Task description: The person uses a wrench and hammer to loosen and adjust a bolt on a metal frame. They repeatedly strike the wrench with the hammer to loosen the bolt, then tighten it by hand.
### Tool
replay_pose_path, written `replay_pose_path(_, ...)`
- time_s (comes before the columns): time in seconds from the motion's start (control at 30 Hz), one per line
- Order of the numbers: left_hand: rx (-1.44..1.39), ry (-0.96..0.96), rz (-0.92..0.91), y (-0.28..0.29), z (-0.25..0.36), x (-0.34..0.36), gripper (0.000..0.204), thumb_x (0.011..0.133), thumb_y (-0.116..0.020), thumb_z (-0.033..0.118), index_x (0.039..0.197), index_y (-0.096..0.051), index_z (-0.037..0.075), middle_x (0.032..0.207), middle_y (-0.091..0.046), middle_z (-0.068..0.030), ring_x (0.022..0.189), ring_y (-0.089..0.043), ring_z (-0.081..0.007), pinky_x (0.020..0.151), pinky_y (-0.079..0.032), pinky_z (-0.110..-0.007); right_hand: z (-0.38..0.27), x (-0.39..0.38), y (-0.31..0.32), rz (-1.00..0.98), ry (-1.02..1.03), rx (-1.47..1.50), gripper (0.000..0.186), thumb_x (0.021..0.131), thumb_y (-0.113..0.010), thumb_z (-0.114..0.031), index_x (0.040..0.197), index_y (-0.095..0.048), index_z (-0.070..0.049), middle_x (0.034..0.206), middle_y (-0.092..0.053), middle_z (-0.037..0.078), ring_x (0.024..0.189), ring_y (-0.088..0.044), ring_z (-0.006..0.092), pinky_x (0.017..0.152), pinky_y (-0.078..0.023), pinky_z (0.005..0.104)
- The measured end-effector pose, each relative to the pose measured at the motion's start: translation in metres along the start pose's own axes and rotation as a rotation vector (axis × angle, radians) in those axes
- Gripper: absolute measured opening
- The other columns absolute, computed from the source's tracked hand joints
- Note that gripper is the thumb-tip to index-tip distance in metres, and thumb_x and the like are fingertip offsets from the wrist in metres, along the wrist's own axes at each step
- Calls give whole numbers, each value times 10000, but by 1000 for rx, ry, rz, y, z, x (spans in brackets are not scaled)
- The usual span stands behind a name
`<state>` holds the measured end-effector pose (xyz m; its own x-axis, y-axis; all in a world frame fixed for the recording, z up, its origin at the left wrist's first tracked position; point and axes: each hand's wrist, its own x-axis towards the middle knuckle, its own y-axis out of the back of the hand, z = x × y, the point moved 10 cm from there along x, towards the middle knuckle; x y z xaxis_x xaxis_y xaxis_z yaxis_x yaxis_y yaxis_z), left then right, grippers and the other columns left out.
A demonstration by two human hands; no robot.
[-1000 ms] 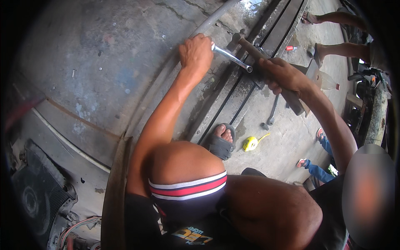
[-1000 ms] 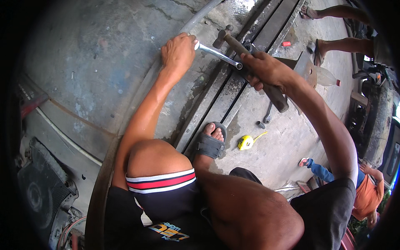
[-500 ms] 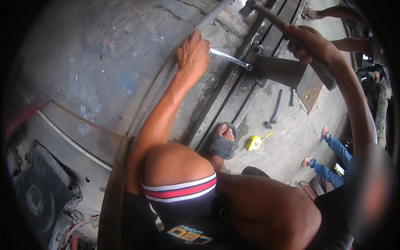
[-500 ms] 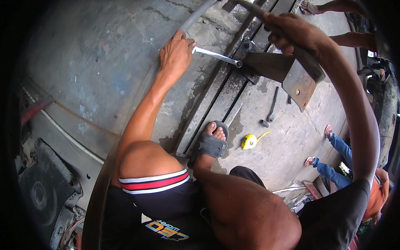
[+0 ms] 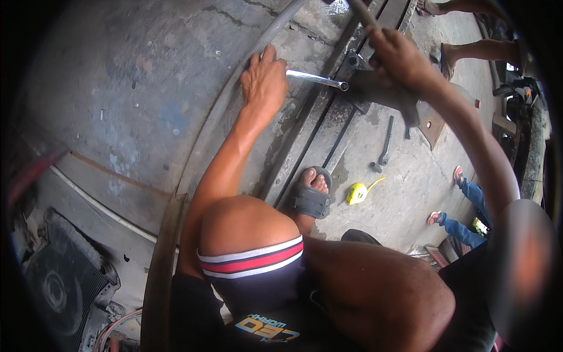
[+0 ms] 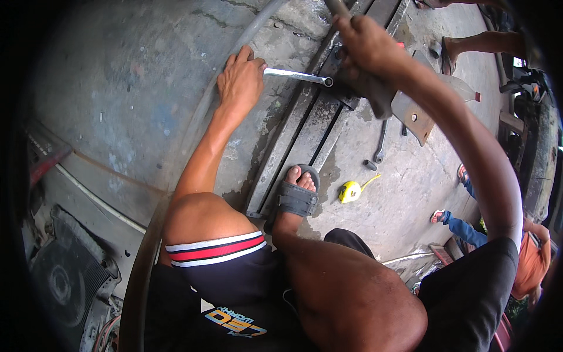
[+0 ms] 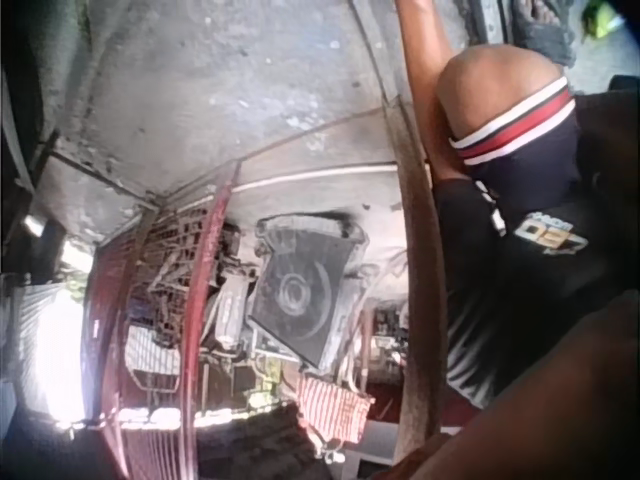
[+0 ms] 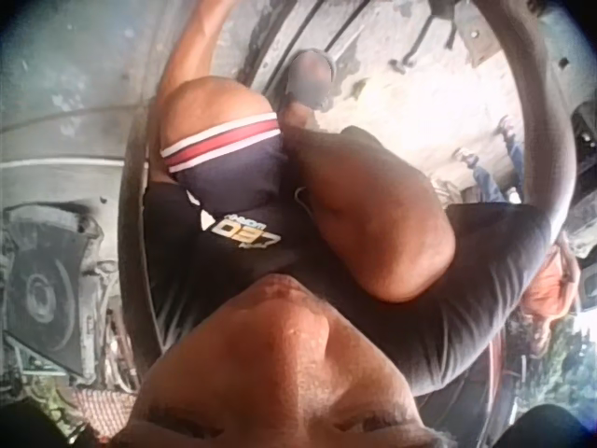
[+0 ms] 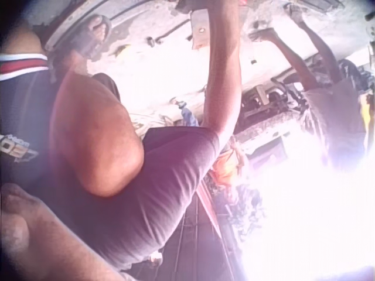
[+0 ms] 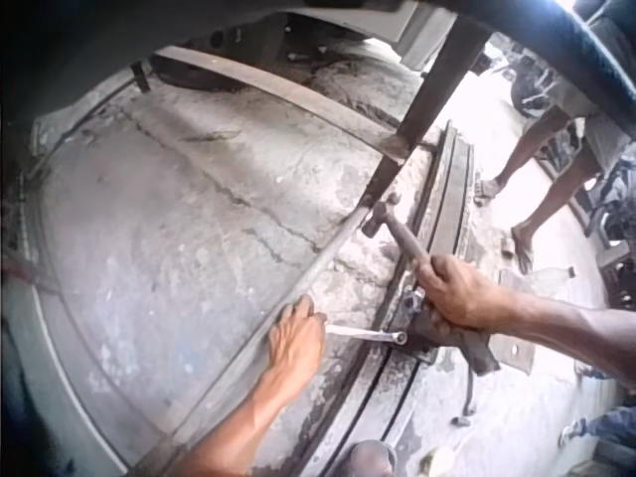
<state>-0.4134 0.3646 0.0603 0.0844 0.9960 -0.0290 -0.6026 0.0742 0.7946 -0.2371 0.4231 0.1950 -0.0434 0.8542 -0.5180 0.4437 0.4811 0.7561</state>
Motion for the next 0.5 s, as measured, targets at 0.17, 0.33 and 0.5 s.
replay_pose_path(0.17, 99, -6, 20, 14, -21, -16, 184, 935, -617, 188, 974, -745, 62, 1070, -576, -89, 1012, -558, -312, 833, -489, -457, -3, -4, -41, -573, -69, -241, 508, 1043, -454, -488, 979, -550, 7, 643, -545, 33, 521, -586, 111, 456, -486, 273)
replay_pose_path(0.33, -20, -91, 32, -5, 27, -11, 180, 926, -628, 179, 996, -751, 67, 1072, -579, -85, 1021, -541, -310, 871, -457, -441, -13, -23, 35, 38, 56, -151, 493, 1054, -427, -488, 968, -529, -14, 716, -563, 62, 526, -575, 127, 478, -488, 274)
replay_pose_path(0.5, 99, -20, 15, 8, -20, -30, 183, 926, -631, 184, 1020, -747, 78, 1086, -584, -74, 1033, -525, -298, 893, -433, -447, -3, -11, -49, -659, -110, -349, 484, 1044, -460, -465, 1068, -561, 8, 678, -567, 58, 571, -622, 154, 544, -522, 297)
